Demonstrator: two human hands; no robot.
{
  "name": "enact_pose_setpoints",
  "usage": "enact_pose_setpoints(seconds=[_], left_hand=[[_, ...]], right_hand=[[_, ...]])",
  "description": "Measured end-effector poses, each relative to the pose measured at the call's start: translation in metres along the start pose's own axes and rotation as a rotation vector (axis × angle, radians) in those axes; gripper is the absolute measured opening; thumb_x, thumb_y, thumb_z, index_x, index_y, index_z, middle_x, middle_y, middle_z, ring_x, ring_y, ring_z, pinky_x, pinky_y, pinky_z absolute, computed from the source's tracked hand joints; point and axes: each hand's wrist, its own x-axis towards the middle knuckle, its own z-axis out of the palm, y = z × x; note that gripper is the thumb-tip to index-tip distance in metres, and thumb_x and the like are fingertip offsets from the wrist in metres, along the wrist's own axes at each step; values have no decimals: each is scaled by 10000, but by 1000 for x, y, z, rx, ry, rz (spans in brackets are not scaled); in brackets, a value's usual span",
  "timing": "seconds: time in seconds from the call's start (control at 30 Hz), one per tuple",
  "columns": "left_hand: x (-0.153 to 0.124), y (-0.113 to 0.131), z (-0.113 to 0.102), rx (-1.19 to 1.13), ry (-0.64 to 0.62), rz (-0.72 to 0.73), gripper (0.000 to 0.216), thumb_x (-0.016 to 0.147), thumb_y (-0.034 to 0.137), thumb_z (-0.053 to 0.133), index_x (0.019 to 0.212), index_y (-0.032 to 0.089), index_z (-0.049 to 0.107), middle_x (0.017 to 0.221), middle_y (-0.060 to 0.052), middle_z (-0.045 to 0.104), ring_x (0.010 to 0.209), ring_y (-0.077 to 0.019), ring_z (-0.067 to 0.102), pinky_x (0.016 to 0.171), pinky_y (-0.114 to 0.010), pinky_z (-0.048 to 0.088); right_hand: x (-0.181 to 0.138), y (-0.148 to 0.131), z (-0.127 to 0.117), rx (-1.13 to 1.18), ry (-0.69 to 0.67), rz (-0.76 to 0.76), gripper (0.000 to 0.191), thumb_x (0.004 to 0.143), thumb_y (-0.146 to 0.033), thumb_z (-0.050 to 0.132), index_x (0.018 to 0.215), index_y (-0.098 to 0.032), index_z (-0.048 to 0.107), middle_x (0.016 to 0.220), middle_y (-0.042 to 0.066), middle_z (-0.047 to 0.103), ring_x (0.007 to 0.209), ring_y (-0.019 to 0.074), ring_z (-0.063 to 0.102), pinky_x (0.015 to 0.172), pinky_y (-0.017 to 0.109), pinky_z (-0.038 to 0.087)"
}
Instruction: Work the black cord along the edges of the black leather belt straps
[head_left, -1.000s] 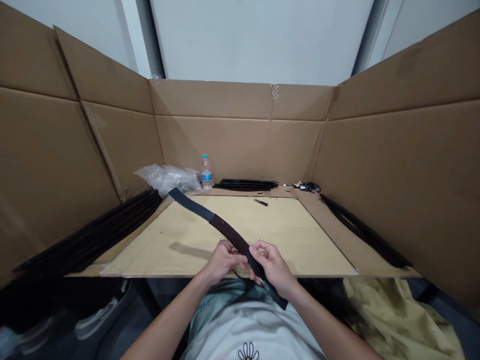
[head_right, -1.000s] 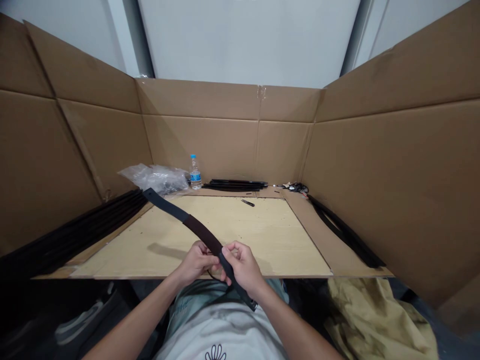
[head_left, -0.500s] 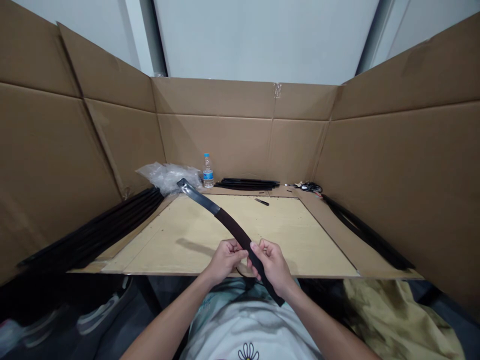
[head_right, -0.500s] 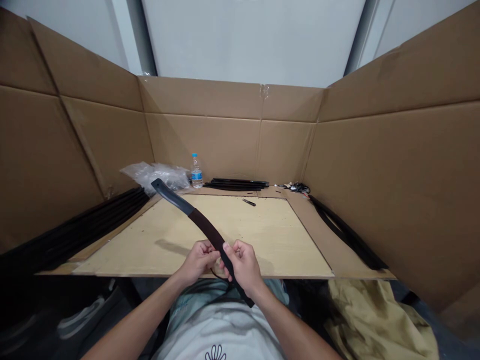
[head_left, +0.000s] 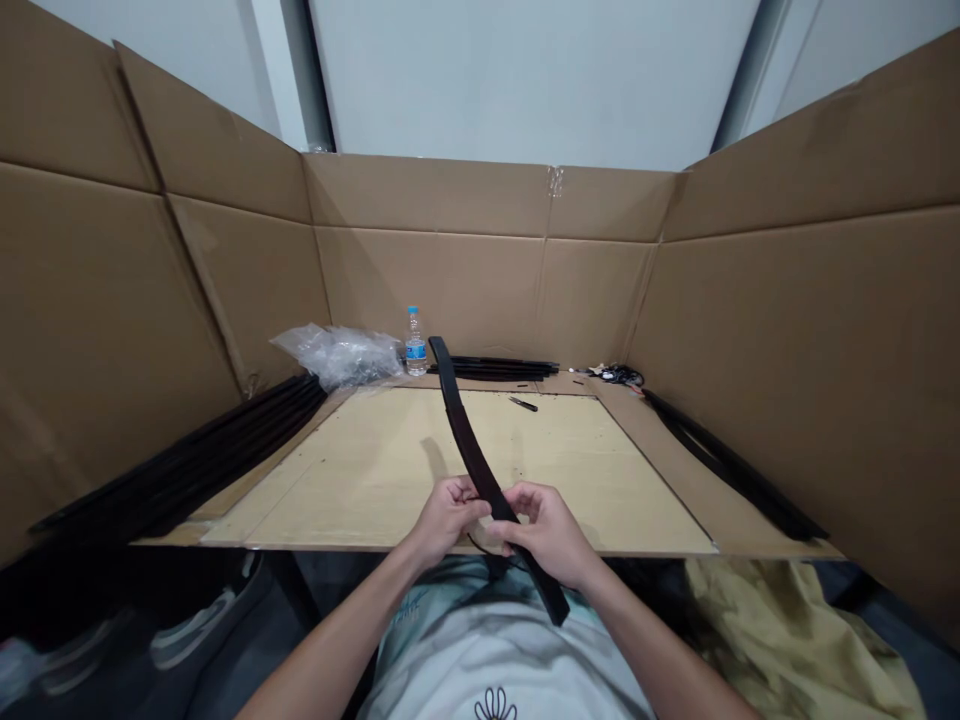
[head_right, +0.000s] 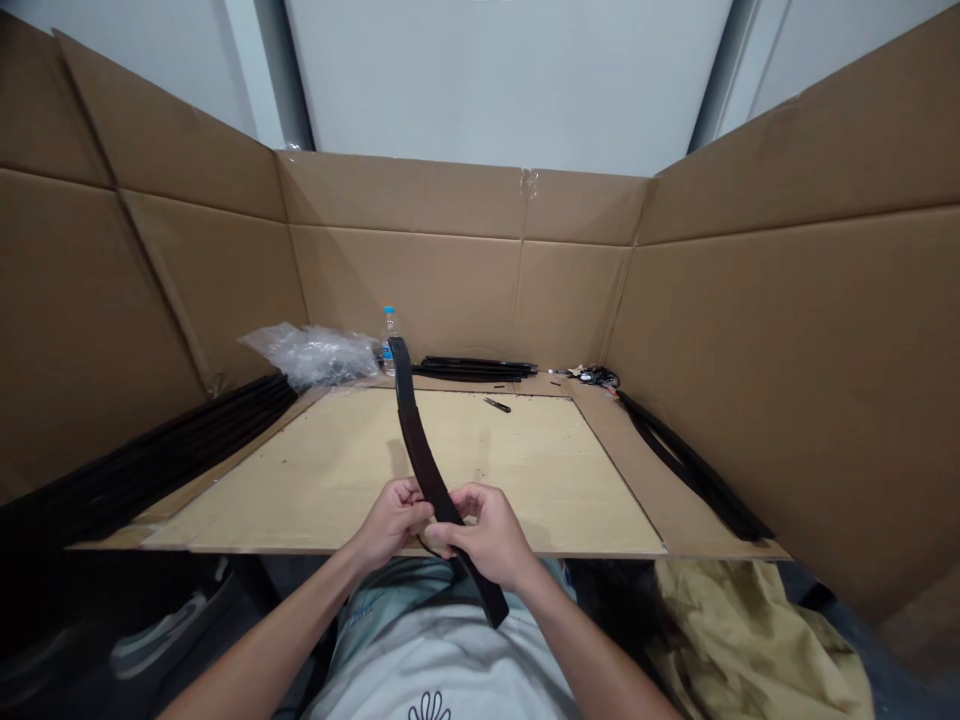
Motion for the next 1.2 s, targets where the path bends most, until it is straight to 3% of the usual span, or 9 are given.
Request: enact_pose_setpoints(seconds=[0.13,0.27,0.4,0.53,0.67,0.8,1.0,1.2], left_hand=[[-2,-1,-2,7,-76,-6,308,567,318,803,752,99,690,618,-37,637,488,-115,534,463,-207,399],[-3,0,-3,-2,-180,-26,357,603,364,792,823,100,697,588,-38,629,481,-146,562,487,-248,447],[-5,1,-2,-21,-244,-7,290,656,341,760,810,108,679,551,-31,623,487,-163,585,494,-253,449],[-4,0,-2,13,-190,22,309,643,349,771,779,97,656,573,-43,631,460,-128,540,434,-204,350],[-3,-4,-4,31,-71,34,390,596,429,798,667,112,583,441,61,432,372,-26,269,388,-177,151],[-2,-4,-4,32,-43,14,437,589,471,794,622,139,511,427,103,325,384,-20,201,398,-181,123],[-2,-1,-1,54,-11,-24,449,603,473,784,625,160,463,420,78,432,364,-27,261,407,-190,122],[-3,-1,0,54,-42,-33,439,617,457,781,618,164,455,439,48,497,358,-36,300,408,-197,125]], right_hand=[[-2,-2,-1,69,-26,81,444,576,-387,823,732,-201,451,667,-50,603,519,121,597,429,236,507],[-3,-2,-1,91,-106,32,444,699,-452,735,764,-227,359,597,-46,646,431,107,590,368,176,398],[-2,0,1,98,-82,-15,410,803,-560,581,728,-212,378,585,-6,675,377,79,539,372,177,384],[-1,5,7,71,42,3,455,775,-605,583,673,-211,379,482,-33,618,310,67,468,313,162,325],[0,7,12,28,150,-6,473,765,-627,579,650,-215,375,415,-58,556,270,58,413,277,153,259],[2,8,13,8,181,-13,464,768,-617,586,647,-210,399,427,-51,563,286,63,431,288,157,284],[2,10,8,100,141,16,455,791,-625,546,673,-196,449,531,6,661,334,85,500,321,174,348],[2,10,10,76,196,14,477,784,-641,544,644,-195,447,467,-8,624,301,73,457,308,170,325]])
